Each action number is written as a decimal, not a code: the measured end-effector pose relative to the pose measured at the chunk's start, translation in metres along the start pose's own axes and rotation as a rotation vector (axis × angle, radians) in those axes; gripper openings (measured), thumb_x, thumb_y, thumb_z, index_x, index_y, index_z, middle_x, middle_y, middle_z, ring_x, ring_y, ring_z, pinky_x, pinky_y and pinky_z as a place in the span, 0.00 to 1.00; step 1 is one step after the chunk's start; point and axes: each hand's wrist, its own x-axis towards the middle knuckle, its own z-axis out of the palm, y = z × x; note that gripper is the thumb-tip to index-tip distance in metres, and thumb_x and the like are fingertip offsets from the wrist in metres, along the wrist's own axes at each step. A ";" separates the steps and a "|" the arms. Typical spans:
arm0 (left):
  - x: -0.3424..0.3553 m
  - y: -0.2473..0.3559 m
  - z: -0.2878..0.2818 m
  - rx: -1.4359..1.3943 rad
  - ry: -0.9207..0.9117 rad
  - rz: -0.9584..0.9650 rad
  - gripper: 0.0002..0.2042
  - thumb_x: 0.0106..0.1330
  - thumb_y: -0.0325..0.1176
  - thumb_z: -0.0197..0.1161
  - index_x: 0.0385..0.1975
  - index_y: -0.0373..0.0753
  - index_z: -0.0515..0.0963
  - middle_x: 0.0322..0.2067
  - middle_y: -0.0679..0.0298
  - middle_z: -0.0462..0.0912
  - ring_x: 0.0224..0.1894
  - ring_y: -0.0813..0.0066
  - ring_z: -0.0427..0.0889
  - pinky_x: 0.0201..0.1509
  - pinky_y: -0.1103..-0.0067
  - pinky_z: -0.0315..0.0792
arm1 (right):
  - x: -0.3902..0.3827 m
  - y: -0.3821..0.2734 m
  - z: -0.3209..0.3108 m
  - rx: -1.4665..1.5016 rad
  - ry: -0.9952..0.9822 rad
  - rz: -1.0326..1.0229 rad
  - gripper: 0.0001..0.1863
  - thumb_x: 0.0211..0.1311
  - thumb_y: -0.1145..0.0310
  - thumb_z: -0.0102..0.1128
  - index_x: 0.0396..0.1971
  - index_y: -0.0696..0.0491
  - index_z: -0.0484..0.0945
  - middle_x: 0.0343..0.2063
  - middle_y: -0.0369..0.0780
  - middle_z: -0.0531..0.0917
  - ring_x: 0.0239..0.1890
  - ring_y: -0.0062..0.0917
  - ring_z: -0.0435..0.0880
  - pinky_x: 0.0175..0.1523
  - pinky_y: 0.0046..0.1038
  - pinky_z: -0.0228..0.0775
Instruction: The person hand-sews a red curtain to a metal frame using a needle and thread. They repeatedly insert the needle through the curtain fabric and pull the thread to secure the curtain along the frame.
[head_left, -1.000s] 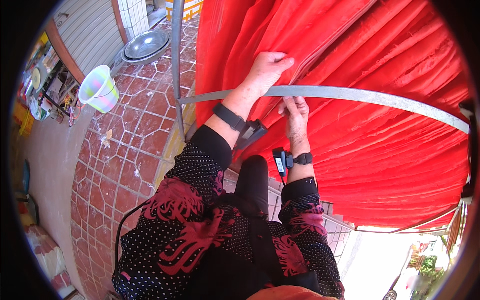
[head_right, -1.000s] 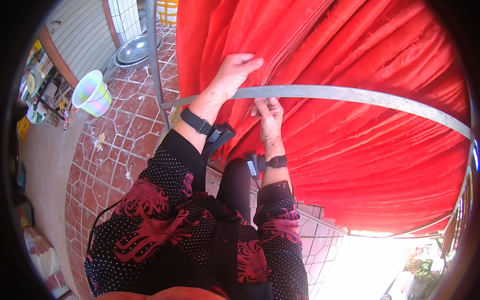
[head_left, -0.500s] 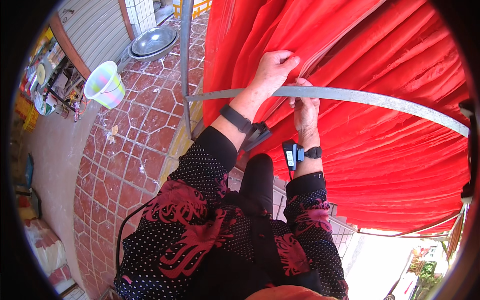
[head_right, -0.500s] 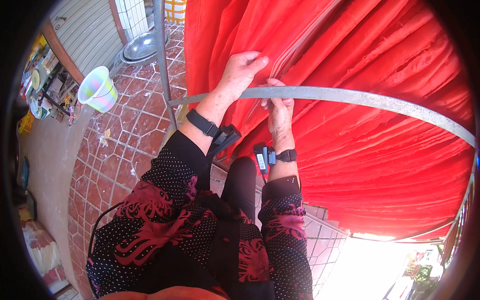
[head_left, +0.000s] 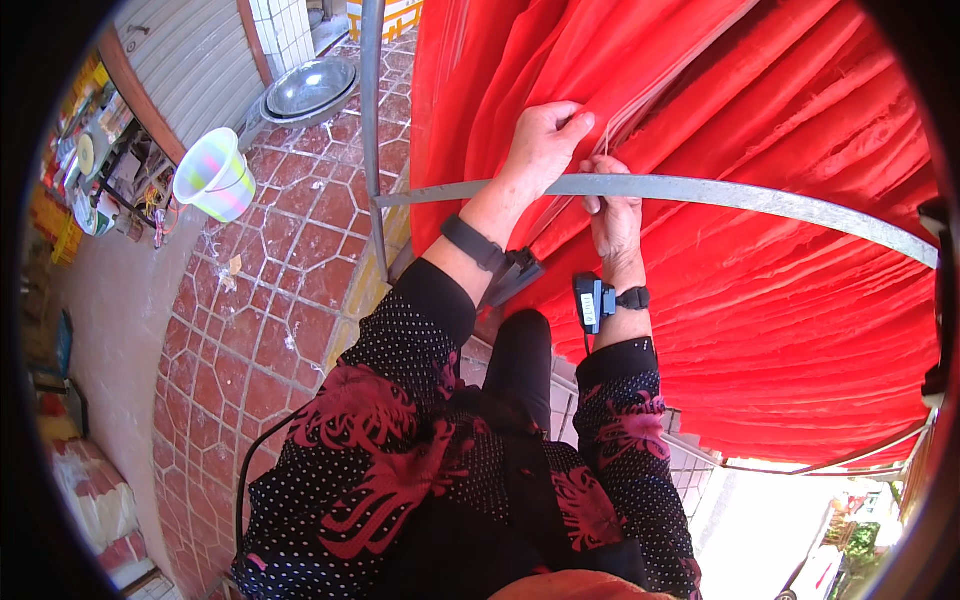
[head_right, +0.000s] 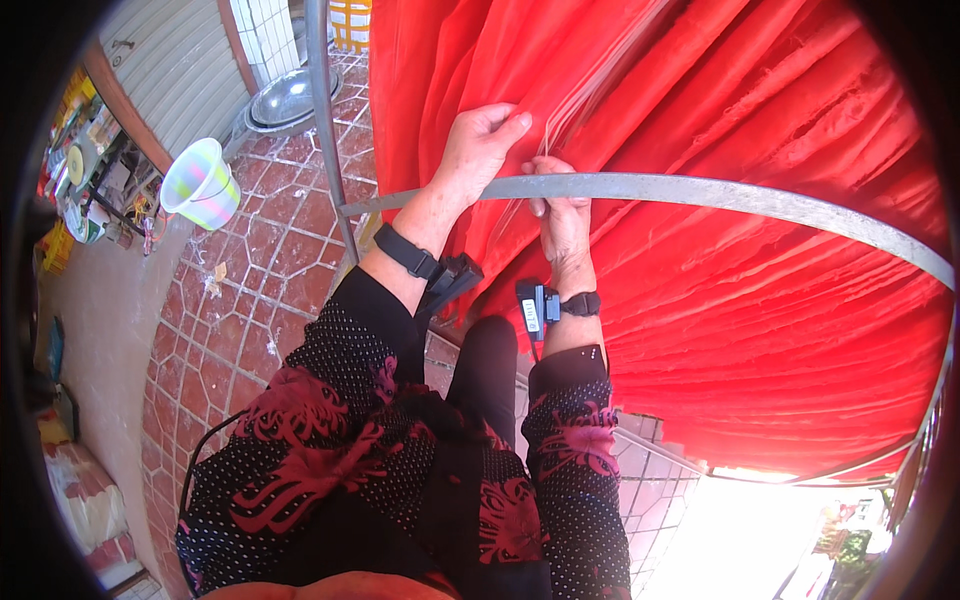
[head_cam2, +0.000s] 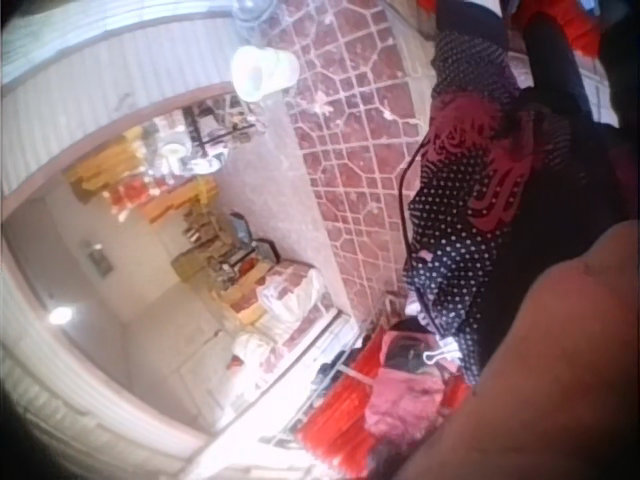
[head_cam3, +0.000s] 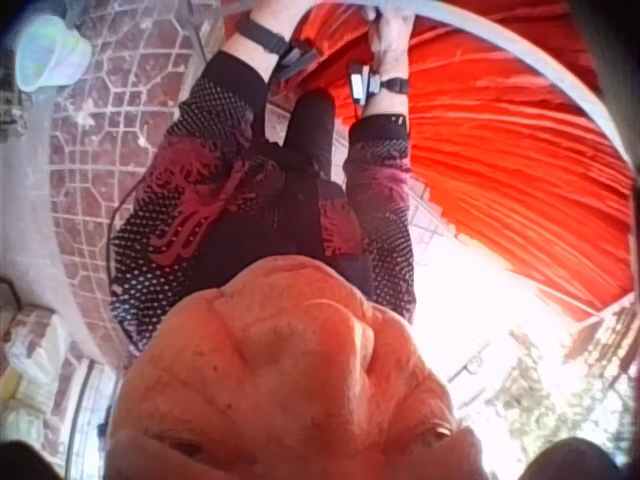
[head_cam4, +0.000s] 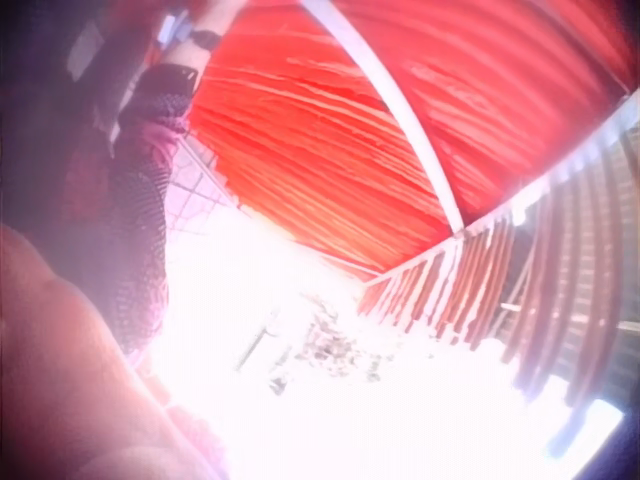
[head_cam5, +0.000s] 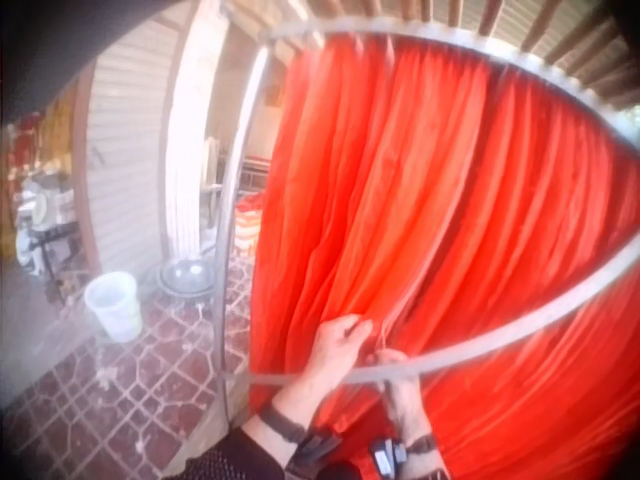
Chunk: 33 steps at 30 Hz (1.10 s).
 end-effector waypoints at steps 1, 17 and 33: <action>0.001 0.000 0.001 -0.004 0.012 0.009 0.09 0.67 0.31 0.61 0.33 0.29 0.80 0.20 0.75 0.70 0.24 0.89 0.63 0.25 0.82 0.61 | 0.000 0.002 -0.002 0.022 -0.017 -0.011 0.11 0.66 0.70 0.60 0.44 0.58 0.80 0.35 0.42 0.85 0.21 0.14 0.68 0.27 0.16 0.61; 0.002 -0.006 0.006 0.035 0.067 0.046 0.09 0.67 0.30 0.61 0.33 0.29 0.79 0.19 0.75 0.69 0.24 0.89 0.62 0.25 0.82 0.59 | -0.019 -0.027 -0.008 -0.449 -0.025 0.068 0.23 0.65 0.69 0.61 0.59 0.59 0.72 0.39 0.34 0.83 0.29 0.12 0.75 0.37 0.17 0.69; 0.004 -0.014 0.003 -0.055 0.016 0.061 0.06 0.69 0.28 0.60 0.37 0.31 0.81 0.28 0.77 0.76 0.30 0.91 0.69 0.33 0.87 0.64 | -0.042 -0.177 0.085 -1.182 -0.083 -0.498 0.08 0.64 0.70 0.62 0.39 0.59 0.81 0.24 0.37 0.83 0.29 0.15 0.80 0.34 0.20 0.72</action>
